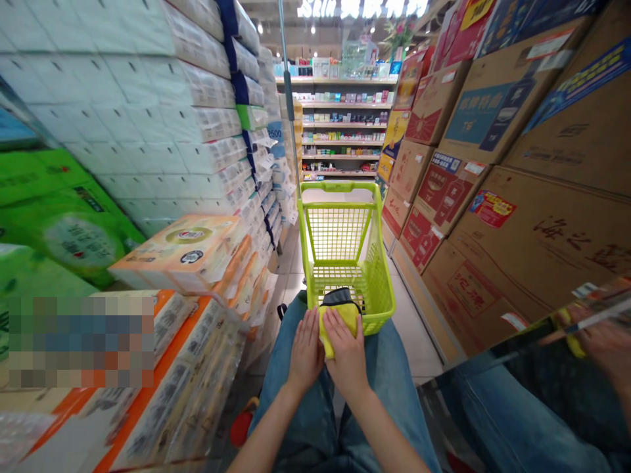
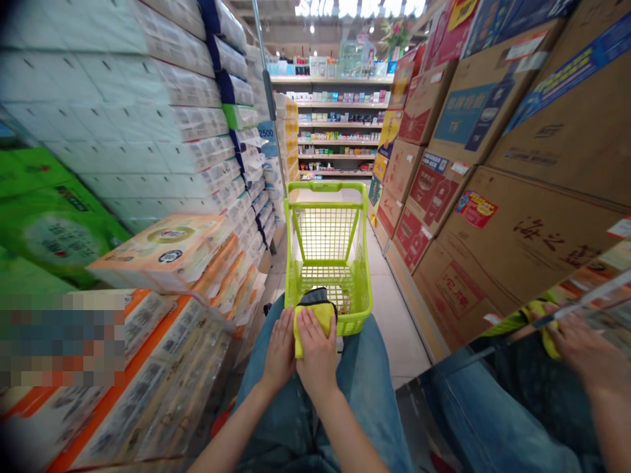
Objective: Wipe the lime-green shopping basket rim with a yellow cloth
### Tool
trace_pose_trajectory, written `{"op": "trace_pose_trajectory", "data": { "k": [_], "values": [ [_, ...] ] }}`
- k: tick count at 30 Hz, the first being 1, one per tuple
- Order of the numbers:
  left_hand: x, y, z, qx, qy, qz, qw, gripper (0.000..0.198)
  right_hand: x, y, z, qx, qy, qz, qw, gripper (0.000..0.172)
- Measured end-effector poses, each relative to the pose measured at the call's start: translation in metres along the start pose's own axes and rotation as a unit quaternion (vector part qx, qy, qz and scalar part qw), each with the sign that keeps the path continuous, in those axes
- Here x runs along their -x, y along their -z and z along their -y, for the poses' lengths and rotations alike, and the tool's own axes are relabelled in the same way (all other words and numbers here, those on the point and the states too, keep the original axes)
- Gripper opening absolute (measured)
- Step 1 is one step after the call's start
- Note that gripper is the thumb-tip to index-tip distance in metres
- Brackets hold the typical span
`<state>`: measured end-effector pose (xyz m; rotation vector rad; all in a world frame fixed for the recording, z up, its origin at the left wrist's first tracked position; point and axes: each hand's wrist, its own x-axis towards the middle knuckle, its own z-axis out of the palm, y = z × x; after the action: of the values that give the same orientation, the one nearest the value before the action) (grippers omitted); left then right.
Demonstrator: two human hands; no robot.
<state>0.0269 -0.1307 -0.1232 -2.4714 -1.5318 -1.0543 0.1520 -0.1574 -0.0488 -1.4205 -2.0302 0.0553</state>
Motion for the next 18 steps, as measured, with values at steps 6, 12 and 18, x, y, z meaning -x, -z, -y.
{"op": "trace_pose_trajectory", "data": {
  "k": [6,12,18],
  "values": [
    [-0.001,-0.003,-0.003,-0.004,0.003,-0.003,1.0,0.079,0.027,0.046,-0.083,0.038,0.017,0.009,0.999,0.079],
    [-0.001,-0.008,-0.006,0.003,0.013,-0.018,1.0,0.079,0.033,0.052,-0.108,0.073,-0.073,-0.08,0.991,0.072],
    [0.0,-0.003,-0.002,0.009,0.007,-0.003,1.0,0.076,0.001,-0.001,-0.007,0.019,-0.041,-0.016,0.999,0.069]
  ]
}}
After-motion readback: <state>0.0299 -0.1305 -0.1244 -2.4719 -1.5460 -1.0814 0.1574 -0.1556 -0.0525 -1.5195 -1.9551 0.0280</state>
